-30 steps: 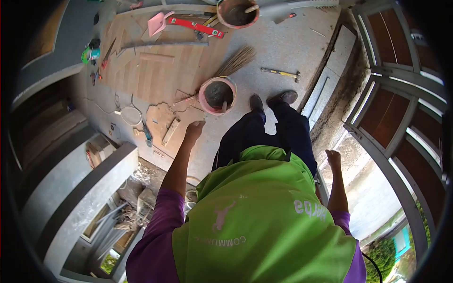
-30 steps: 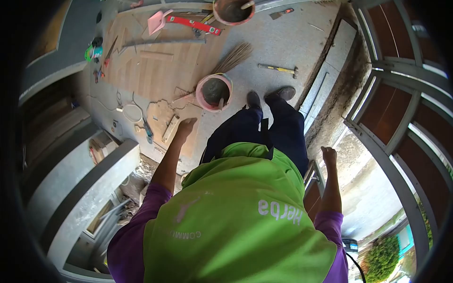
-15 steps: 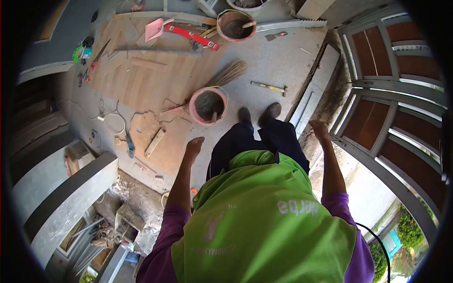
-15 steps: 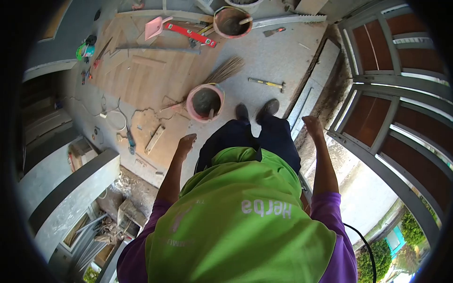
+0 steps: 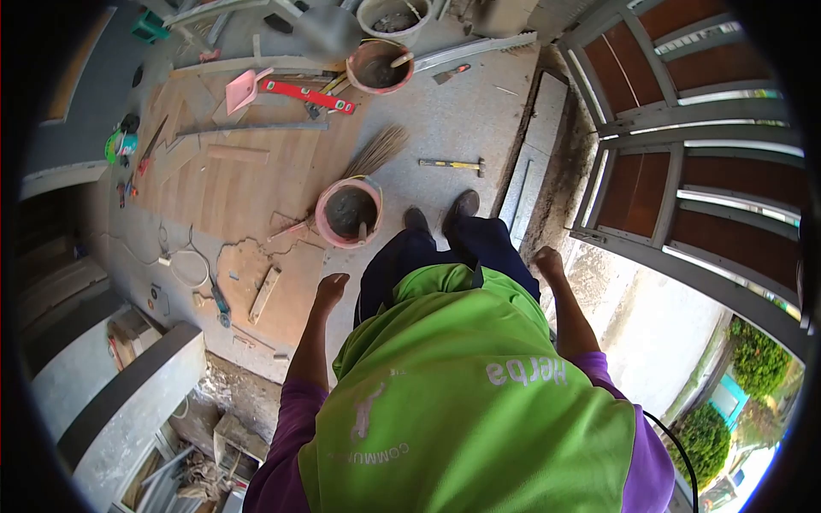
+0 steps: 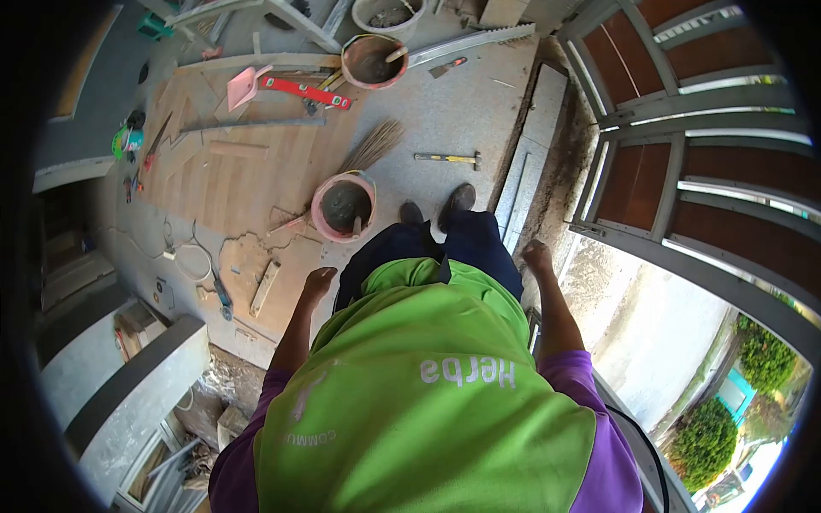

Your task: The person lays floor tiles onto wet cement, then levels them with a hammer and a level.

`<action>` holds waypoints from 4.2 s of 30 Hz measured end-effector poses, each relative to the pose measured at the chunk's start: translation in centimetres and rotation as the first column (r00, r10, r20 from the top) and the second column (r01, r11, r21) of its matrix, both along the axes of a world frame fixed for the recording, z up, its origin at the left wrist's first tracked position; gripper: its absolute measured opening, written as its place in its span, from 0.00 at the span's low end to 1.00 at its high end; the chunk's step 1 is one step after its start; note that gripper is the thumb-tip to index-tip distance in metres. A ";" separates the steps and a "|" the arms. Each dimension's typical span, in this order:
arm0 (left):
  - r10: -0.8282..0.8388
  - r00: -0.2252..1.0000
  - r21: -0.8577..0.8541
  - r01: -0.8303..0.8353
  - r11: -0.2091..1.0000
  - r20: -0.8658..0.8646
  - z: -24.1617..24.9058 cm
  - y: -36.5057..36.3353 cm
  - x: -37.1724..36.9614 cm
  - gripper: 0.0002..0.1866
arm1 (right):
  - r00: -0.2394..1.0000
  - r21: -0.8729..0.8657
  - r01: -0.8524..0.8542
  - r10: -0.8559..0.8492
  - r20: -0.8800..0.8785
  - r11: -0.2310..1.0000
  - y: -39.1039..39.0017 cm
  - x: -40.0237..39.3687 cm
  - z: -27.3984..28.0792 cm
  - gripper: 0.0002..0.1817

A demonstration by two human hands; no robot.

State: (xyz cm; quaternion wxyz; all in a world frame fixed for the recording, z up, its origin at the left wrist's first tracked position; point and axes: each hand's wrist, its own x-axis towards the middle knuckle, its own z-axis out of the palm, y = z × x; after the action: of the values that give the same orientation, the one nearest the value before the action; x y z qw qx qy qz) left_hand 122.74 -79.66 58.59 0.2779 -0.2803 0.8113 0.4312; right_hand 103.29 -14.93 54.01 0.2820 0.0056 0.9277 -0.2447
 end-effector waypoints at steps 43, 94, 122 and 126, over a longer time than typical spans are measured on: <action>0.001 0.926 0.042 0.016 0.999 -0.378 4.7 9.3 -35.3 0.19 | 0.984 -0.103 -0.137 0.147 0.097 0.985 -15.7 -27.5 4.1 0.16; 0.240 0.963 0.553 -0.267 0.789 0.122 -20.1 10.7 -51.1 0.24 | 0.745 -0.169 -0.651 0.580 -0.328 0.740 -78.3 -45.4 -30.9 0.16; 0.729 0.374 0.710 -0.217 0.670 -0.573 9.6 -3.5 -75.1 0.38 | 0.575 -0.532 0.675 0.087 0.813 0.512 -31.5 -37.7 17.5 0.31; 0.661 0.399 0.683 -0.110 0.722 -0.635 14.0 0.3 -75.3 0.36 | 0.652 -0.612 0.621 0.109 0.750 0.490 -31.5 -38.0 20.4 0.30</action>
State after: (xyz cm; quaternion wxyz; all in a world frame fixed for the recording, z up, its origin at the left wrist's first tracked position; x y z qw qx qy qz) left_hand 47.44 -79.36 72.60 -0.2058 -0.1298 0.5857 0.7732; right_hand 65.32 -46.39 74.44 0.5354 0.1169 0.4920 -0.6765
